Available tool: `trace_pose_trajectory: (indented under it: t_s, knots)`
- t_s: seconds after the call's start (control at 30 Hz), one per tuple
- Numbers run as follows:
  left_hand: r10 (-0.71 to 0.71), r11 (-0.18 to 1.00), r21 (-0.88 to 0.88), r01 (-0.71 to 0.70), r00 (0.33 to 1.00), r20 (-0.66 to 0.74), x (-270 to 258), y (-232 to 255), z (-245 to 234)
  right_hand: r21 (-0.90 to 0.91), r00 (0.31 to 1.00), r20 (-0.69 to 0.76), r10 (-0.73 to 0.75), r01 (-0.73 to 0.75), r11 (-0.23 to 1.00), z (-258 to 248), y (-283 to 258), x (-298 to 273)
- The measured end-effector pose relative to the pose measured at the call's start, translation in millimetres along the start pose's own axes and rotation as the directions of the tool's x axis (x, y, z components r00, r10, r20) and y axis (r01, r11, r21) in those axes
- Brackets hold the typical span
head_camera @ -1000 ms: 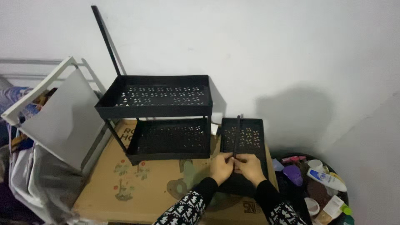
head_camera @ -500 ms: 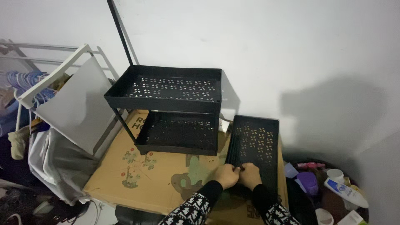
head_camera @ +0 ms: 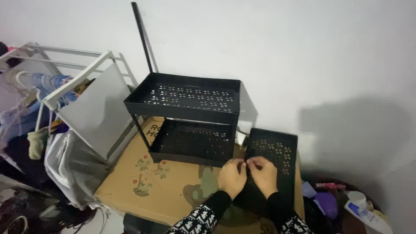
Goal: The person disassembles a black metal shelving unit by removing the top tray and vertical support poles. They then reassemble the unit by inserting the poles back into the base and placing the tray on top.
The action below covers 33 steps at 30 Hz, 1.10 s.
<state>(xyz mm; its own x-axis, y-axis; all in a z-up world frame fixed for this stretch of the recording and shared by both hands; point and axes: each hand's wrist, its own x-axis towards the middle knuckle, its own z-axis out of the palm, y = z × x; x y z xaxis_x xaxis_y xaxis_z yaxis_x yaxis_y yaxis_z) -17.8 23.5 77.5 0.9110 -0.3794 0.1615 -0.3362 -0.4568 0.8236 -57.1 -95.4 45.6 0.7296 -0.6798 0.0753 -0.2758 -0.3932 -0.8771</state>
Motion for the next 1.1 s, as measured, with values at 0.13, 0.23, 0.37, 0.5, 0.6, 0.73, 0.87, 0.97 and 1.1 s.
trace_pose_trajectory:
  t_s: [0.13, 0.23, 0.37, 0.5, 0.6, 0.73, 0.87, 0.97, 1.1]
  knots:
    - [0.175, 0.972, -0.109, -0.206, 0.954, -0.242, 0.5, 30.2, -41.5, 0.229, 0.946, -0.220, -0.236, 0.285, 0.931, -1.9, -60.6, -7.8]
    - [0.251, 0.949, -0.081, -0.306, 0.882, -0.398, 2.2, 48.3, -71.1, 0.321, 0.914, -0.288, -0.285, 0.372, 0.871, -0.6, -101.8, -8.6]
    - [0.312, 0.934, 0.035, -0.354, 0.766, -0.562, 9.1, 58.6, -111.8, 0.434, 0.905, -0.228, -0.360, 0.425, 0.794, 4.6, -155.5, -10.4]
    - [0.289, 0.945, 0.090, -0.313, 0.681, -0.673, 20.6, 57.4, -146.4, 0.541, 0.875, -0.103, -0.472, 0.448, 0.712, 11.2, -202.0, -11.8]
    - [0.281, 0.951, 0.123, -0.282, 0.630, -0.724, 28.7, 54.6, -171.7, 0.548, 0.856, -0.076, -0.511, 0.464, 0.696, 20.4, -234.9, -11.5]
    - [0.263, 0.961, 0.152, -0.229, 0.606, -0.751, 36.8, 50.7, -199.4, 0.524, 0.817, -0.063, -0.573, 0.516, 0.678, 34.2, -274.0, -4.1]
    - [0.290, 0.956, 0.198, -0.217, 0.591, -0.753, 52.3, 46.5, -227.8, 0.410, 0.839, -0.029, -0.544, 0.507, 0.759, 51.1, -306.8, 8.0]
    - [0.298, 0.954, 0.211, -0.213, 0.598, -0.744, 69.4, 43.2, -249.3, 0.335, 0.853, 0.007, -0.522, 0.490, 0.805, 66.3, -322.9, 22.0]
    - [0.258, 0.966, 0.193, -0.172, 0.630, -0.733, 103.0, 35.0, -276.3, 0.353, 0.913, 0.133, -0.385, 0.319, 0.879, 94.7, -339.8, 50.0]
